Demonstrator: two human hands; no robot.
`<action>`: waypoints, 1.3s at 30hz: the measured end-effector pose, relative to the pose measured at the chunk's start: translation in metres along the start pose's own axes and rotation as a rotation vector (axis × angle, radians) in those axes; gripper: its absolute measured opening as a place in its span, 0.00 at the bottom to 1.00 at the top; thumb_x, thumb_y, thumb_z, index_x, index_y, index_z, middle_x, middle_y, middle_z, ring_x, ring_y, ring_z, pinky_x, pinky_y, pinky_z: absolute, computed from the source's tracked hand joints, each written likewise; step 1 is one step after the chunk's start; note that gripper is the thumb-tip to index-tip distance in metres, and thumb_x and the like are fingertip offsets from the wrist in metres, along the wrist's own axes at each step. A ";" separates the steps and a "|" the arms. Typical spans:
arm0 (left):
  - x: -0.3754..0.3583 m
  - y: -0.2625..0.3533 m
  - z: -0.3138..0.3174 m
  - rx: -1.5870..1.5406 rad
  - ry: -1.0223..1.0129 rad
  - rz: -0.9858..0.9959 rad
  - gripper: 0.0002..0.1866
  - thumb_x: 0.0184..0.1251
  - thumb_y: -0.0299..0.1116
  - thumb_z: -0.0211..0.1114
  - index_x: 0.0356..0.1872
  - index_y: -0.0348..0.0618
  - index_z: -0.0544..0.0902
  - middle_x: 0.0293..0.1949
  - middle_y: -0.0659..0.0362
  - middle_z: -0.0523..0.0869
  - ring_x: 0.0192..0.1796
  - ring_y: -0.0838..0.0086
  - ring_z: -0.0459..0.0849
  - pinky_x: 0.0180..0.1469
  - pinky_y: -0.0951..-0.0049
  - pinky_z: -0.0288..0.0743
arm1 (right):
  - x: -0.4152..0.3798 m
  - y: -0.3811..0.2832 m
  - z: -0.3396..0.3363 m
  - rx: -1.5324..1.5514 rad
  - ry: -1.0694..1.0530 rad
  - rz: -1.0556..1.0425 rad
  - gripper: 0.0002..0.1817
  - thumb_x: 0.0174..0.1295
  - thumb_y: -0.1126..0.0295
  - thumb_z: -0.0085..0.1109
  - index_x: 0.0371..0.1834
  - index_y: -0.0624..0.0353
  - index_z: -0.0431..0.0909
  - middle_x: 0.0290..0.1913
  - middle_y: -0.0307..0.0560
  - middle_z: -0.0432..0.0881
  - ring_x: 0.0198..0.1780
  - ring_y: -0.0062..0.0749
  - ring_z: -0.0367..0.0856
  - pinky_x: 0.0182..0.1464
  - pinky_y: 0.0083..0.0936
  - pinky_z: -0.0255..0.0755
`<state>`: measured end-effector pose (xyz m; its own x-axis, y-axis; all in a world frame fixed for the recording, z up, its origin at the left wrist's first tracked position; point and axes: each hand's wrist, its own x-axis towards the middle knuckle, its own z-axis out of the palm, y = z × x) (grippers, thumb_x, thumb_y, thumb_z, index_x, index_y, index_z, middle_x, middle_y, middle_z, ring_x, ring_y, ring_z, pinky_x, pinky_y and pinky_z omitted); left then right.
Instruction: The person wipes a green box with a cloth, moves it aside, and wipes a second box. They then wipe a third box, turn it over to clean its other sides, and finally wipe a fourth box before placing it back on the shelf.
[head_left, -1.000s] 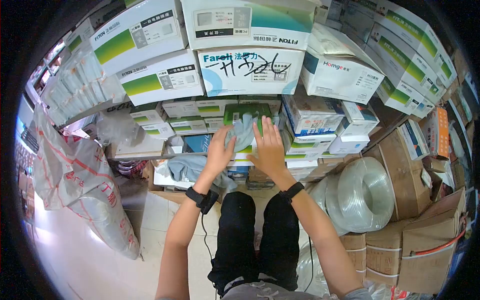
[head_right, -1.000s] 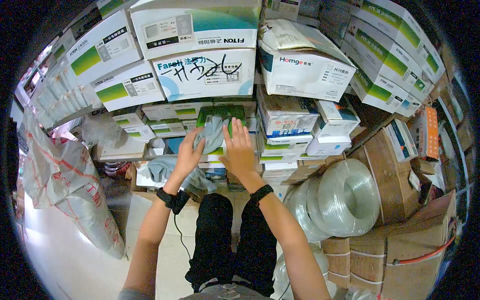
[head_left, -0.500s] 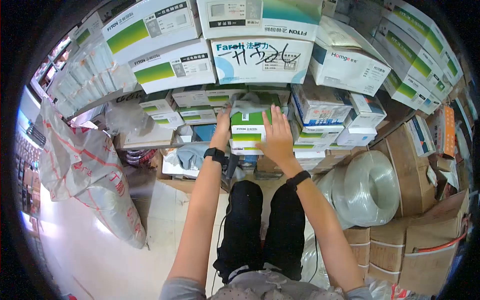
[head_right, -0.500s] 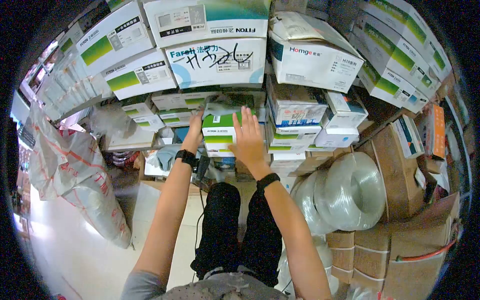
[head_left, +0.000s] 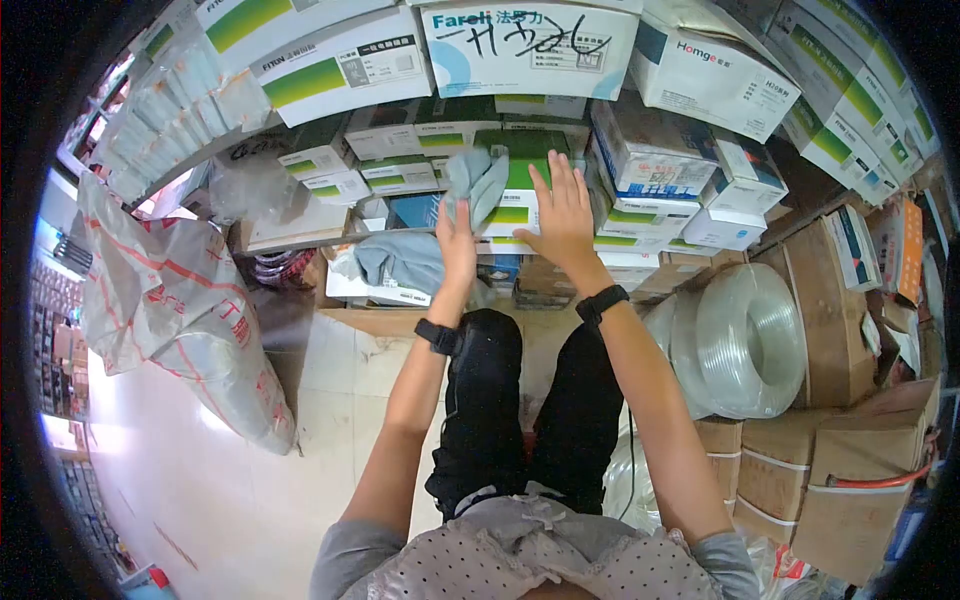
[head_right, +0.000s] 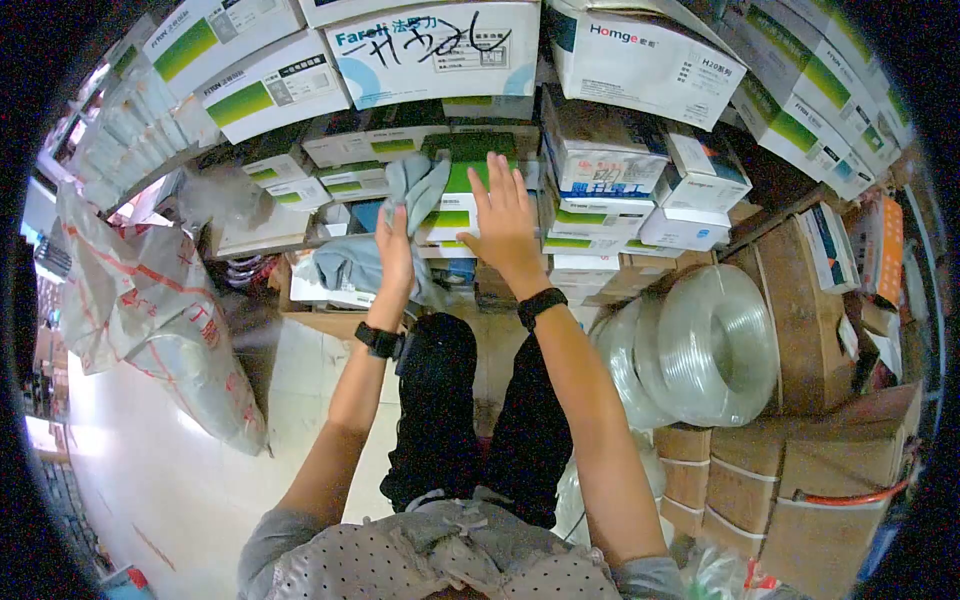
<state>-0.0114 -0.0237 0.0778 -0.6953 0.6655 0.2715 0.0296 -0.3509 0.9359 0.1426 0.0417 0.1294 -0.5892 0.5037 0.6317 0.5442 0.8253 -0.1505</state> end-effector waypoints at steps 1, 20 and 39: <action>0.009 0.008 0.004 0.115 -0.043 0.069 0.23 0.66 0.38 0.52 0.55 0.29 0.69 0.51 0.46 0.76 0.54 0.63 0.73 0.58 0.69 0.61 | -0.002 0.002 0.004 -0.005 0.008 -0.006 0.51 0.32 0.53 0.71 0.63 0.58 0.58 0.66 0.58 0.54 0.68 0.46 0.51 0.68 0.42 0.44; 0.165 -0.053 0.037 1.143 -0.471 0.725 0.17 0.55 0.41 0.57 0.41 0.42 0.80 0.42 0.45 0.80 0.48 0.52 0.76 0.54 0.60 0.66 | -0.001 0.020 0.057 -0.095 0.399 -0.055 0.32 0.46 0.48 0.62 0.49 0.56 0.68 0.49 0.48 0.69 0.52 0.41 0.66 0.56 0.44 0.56; 0.093 0.022 0.054 0.869 -0.840 0.279 0.19 0.63 0.39 0.48 0.47 0.36 0.74 0.37 0.40 0.79 0.41 0.47 0.78 0.44 0.55 0.71 | -0.003 0.024 0.060 -0.059 0.414 -0.018 0.31 0.43 0.46 0.63 0.44 0.57 0.71 0.46 0.47 0.70 0.53 0.39 0.67 0.58 0.43 0.55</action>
<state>-0.0371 0.0662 0.1355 0.0773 0.9664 0.2453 0.7914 -0.2091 0.5744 0.1218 0.0754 0.0778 -0.3157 0.3342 0.8881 0.5766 0.8108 -0.1002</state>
